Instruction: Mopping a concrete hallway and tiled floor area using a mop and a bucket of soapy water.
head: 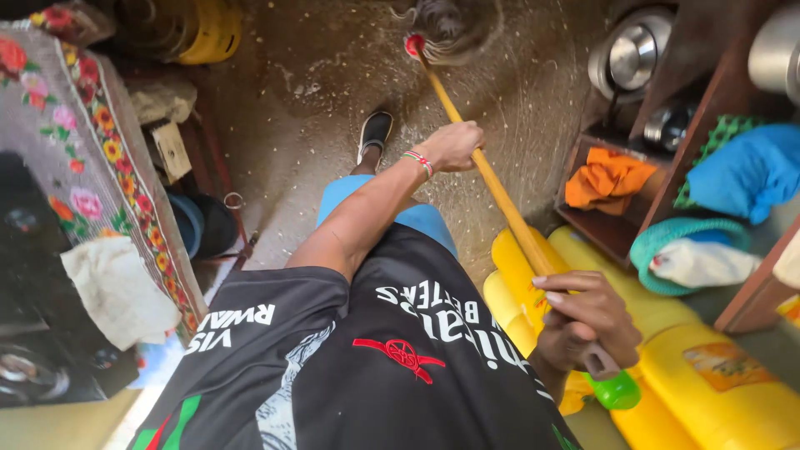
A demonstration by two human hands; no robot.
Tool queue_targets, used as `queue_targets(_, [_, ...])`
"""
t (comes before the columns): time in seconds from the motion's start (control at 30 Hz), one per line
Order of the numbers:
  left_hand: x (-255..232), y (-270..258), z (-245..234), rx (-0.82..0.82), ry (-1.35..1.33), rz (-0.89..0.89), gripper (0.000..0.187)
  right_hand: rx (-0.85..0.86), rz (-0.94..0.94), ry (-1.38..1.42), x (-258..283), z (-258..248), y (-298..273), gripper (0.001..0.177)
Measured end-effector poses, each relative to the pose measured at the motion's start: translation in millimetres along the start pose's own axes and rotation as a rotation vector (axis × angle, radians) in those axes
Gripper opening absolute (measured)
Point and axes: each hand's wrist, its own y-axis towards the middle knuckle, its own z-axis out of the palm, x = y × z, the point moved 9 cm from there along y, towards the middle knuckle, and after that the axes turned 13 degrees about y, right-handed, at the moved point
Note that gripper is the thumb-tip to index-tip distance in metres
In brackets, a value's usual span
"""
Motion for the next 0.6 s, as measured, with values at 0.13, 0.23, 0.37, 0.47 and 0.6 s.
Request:
queue_targets(0.13, [41.1,-37.5,-47.5,-0.076,0.071,-0.066,0.017,0.192,0.095,0.042,-17.2,39.3,7.2,0.048])
queue_targets(0.23, [89.1,-76.5,-60.6,0.036,0.121,-0.282,0.016,0.341,0.264,0.128,-38.3,73.7,5.2,0.039])
queue_targets(0.37, [143.7,-143.8,-64.0,-0.16,0.185,-0.408,0.019,0.577,0.437,0.189,-54.8,120.8,2.9,0.028])
queue_targets(0.47, [168.4,-193.9,-63.1,-0.294,0.166,-0.505,0.015,0.762,0.472,0.217,-57.1,160.2,1.4,0.023])
queue_targets(0.6, [179.4,-263.1,-39.6,-0.392,0.089,-0.643,0.021,1.021,0.467,0.235,-48.6,207.4,-16.6,0.017])
